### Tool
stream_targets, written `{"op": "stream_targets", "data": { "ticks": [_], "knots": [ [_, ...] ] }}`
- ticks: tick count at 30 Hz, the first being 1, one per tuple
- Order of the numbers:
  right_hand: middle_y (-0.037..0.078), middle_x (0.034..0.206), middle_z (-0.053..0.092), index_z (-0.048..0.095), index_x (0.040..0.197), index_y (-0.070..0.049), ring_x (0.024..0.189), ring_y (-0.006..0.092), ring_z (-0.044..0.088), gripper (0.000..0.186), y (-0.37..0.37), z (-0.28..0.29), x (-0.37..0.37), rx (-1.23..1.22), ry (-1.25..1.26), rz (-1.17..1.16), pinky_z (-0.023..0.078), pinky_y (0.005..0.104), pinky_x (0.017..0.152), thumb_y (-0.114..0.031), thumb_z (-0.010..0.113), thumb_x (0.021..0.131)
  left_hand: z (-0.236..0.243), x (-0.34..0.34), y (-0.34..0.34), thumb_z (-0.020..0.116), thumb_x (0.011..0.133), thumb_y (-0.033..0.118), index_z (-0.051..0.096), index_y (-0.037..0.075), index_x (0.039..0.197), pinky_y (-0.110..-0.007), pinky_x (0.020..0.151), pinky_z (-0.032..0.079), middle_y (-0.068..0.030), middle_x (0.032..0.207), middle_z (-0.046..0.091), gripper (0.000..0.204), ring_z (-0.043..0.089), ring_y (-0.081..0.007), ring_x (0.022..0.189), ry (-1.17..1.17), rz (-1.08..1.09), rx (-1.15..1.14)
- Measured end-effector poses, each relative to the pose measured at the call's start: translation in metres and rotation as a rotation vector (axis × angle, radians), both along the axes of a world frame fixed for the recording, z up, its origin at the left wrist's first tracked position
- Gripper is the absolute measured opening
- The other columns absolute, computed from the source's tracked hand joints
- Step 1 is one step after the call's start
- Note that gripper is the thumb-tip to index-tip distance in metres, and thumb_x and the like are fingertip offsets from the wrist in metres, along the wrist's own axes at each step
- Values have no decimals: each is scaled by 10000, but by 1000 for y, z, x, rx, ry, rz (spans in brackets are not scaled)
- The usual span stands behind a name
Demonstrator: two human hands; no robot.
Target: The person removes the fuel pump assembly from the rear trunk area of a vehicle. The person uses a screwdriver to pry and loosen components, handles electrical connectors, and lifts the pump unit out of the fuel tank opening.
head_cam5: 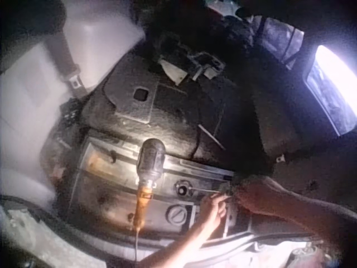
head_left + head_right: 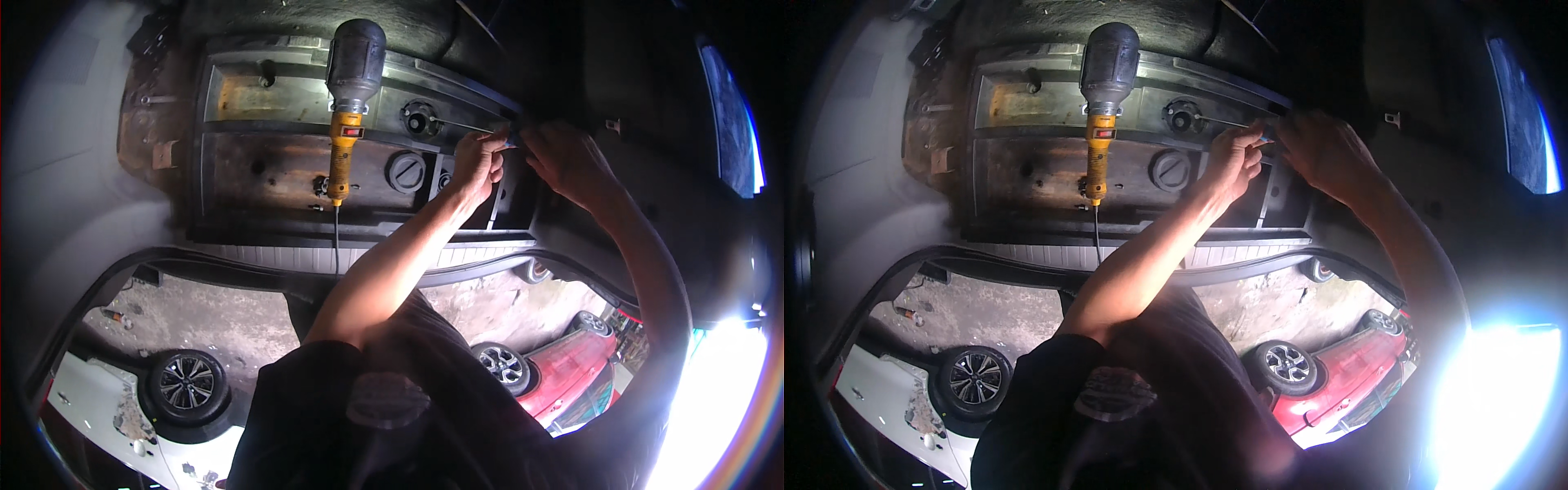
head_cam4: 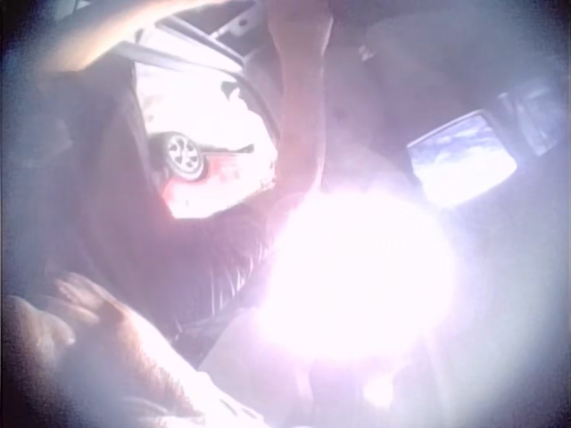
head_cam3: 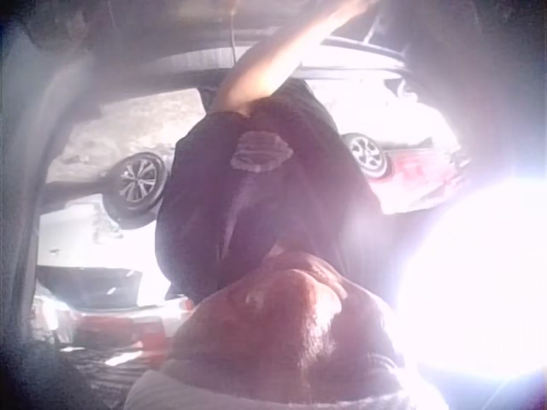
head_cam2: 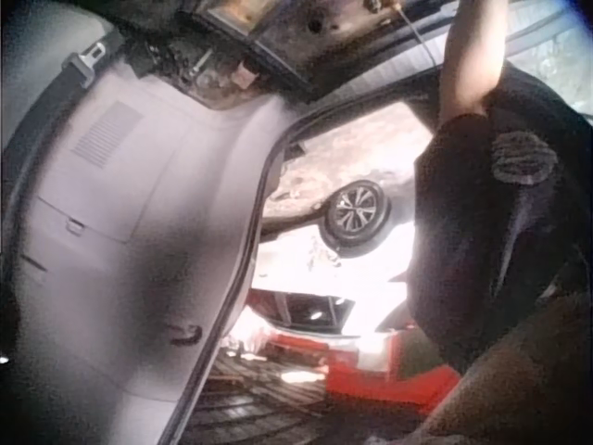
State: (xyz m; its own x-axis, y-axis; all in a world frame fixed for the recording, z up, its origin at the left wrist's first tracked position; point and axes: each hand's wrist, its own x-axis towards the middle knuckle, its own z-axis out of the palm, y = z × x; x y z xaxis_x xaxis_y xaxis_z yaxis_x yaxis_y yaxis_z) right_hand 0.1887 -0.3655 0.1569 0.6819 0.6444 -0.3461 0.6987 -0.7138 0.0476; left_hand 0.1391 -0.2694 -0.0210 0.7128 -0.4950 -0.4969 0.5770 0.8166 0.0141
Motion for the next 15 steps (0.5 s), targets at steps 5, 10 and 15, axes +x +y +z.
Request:
{"op": "stream_targets", "data": {
  "ticks": [5, 10, 15],
  "knots": [
    [132, 1069, 670, 647, 1130, -64, 964, 340, 691, 310, -32, -15, 11, 29, 398, -517, 567, 452, 837, -215, 741, 877, 15, -1, 2, 730, 942, 177, 600, 104, 1021, -226, 468, 276, -56, 908, 665, 169, 371, -33, 517, -27, -10, -27],
    [162, 966, 701, 694, 1085, -7, 782, 337, 677, 312, -15, -10, 1, 174, -44, 4, 533, 427, 715, -276, 692, 927, 5, -1, 3, 735, 936, 174, 596, 106, 1050, -221, 472, 280, -72, 952, 674, 193, 376, -41, 518, -32, -5, -10],
    [176, 805, 699, 709, 1000, 2, 757, 359, 691, 324, -3, -5, 6, 16, 137, -242, 520, 451, 700, -310, 660, 929, 5, -2, 6, 731, 938, 171, 603, 98, 1042, -225, 477, 283, -54, 948, 664, 180, 379, -49, 519, -6, -13, -16]
  ]
}}
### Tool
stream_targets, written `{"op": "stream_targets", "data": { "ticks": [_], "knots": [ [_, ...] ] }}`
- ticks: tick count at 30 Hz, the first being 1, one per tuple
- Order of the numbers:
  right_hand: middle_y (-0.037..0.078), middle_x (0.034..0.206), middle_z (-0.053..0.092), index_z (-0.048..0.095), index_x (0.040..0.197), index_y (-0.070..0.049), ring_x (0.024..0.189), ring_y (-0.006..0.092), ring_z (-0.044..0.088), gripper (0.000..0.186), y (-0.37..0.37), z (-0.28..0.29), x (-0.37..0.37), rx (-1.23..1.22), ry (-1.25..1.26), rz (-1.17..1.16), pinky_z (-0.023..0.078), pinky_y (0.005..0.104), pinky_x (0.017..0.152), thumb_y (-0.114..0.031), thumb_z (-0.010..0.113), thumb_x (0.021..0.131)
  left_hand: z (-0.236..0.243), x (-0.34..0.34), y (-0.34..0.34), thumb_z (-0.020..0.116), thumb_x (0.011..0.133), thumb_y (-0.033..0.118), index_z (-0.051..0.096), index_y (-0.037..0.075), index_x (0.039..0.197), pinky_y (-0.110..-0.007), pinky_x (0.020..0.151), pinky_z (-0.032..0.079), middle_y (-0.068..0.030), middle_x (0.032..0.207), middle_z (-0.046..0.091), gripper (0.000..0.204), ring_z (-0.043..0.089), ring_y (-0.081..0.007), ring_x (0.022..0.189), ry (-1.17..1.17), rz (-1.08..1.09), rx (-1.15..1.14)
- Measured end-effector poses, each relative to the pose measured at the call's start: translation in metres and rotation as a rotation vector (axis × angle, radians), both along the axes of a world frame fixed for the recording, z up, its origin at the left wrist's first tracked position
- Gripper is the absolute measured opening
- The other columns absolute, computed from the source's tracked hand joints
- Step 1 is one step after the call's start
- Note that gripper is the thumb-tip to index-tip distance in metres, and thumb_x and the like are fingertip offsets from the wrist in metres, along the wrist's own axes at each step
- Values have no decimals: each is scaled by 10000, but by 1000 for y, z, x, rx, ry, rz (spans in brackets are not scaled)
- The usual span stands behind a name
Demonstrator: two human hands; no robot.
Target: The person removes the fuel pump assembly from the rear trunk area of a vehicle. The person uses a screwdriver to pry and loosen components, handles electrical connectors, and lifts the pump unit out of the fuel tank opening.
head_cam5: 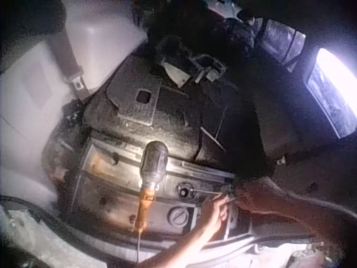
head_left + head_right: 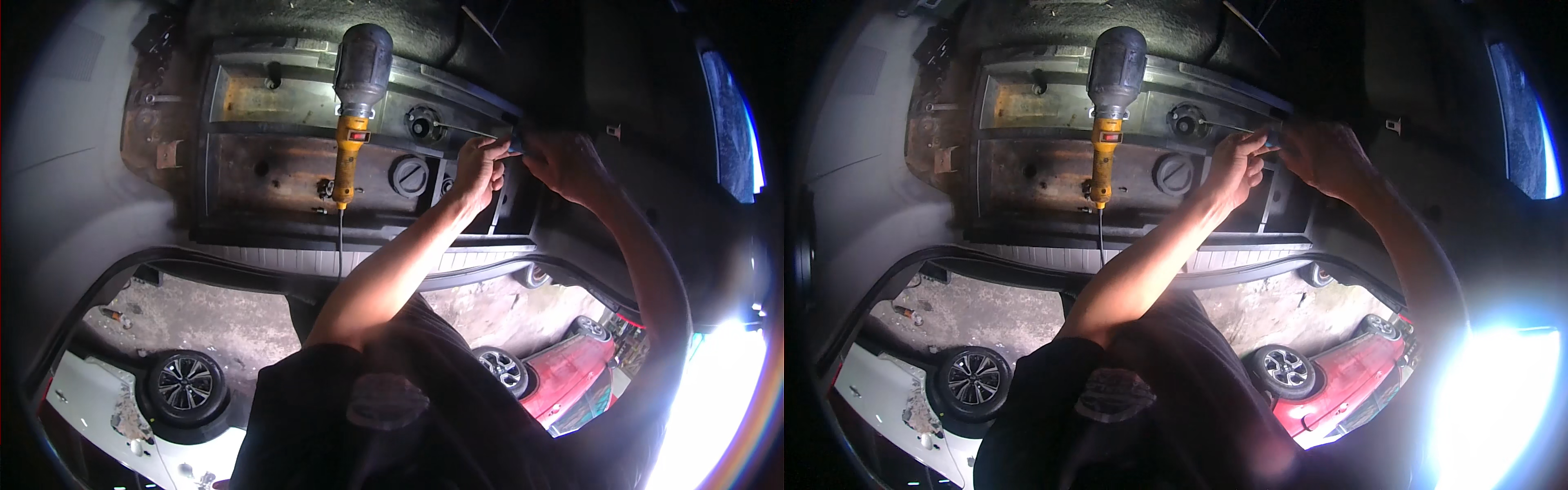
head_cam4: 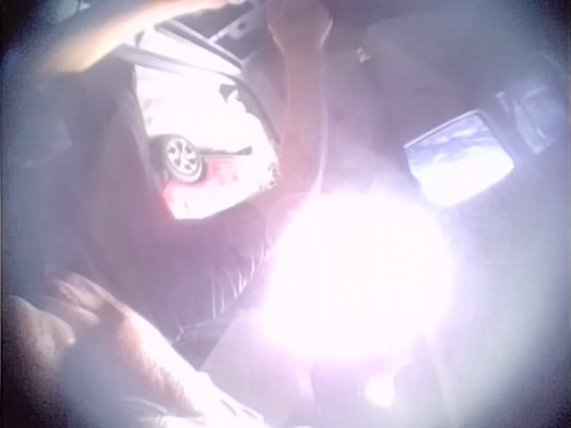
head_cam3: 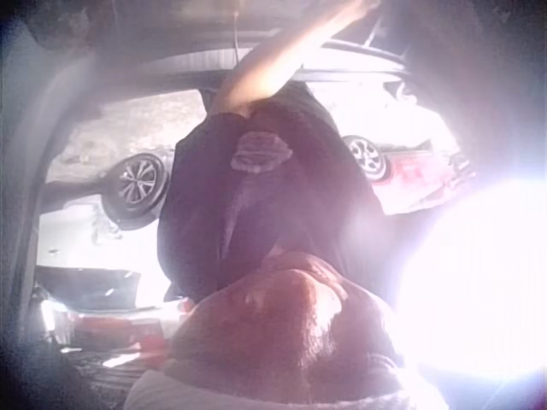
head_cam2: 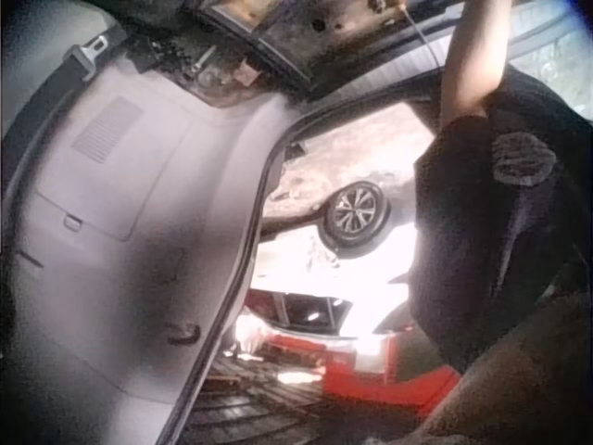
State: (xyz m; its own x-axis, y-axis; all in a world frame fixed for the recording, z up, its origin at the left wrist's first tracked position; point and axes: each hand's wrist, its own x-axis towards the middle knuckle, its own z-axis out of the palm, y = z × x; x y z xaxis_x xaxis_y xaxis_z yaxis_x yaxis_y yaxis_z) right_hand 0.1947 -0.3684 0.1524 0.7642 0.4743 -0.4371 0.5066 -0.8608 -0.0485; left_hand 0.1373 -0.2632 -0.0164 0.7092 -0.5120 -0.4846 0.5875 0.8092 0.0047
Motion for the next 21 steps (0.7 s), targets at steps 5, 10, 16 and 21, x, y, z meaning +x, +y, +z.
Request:
{"op": "stream_targets", "data": {
  "ticks": [5, 10, 16, 21],
  "knots": [
    [187, 781, 688, 696, 997, 2, 747, 372, 688, 297, 0, -4, 5, 62, 215, -422, 522, 452, 689, -285, 666, 924, -11, 6, -11, 682, 970, 174, 616, 92, 1025, -239, 483, 288, -41, 910, 657, 119, 388, -50, 534, 78, -4, 44],
    [183, 783, 685, 692, 971, -11, 762, 372, 687, 247, 7, -3, -1, -3, -112, 278, 517, 464, 674, -246, 693, 896, -28, 10, -9, 635, 998, 141, 626, 88, 997, -240, 490, 292, -35, 852, 653, 54, 395, -52, 540, 98, -14, 19],
    [173, 698, 651, 697, 971, -14, 692, 353, 687, 238, 14, -4, 9, -25, 62, -21, 506, 463, 644, -237, 701, 888, -24, 13, -8, 649, 997, 131, 615, 82, 962, -237, 487, 294, -43, 853, 661, 69, 392, -51, 536, 147, 15, 36],
    [153, 649, 630, 707, 922, -8, 639, 277, 682, 269, -2, -10, 5, 49, 177, -358, 498, 421, 629, -276, 681, 915, -29, 9, -14, 658, 1000, 149, 609, 82, 968, -233, 483, 301, -64, 850, 684, 89, 392, -50, 533, 140, 6, 52]
  ]
}}
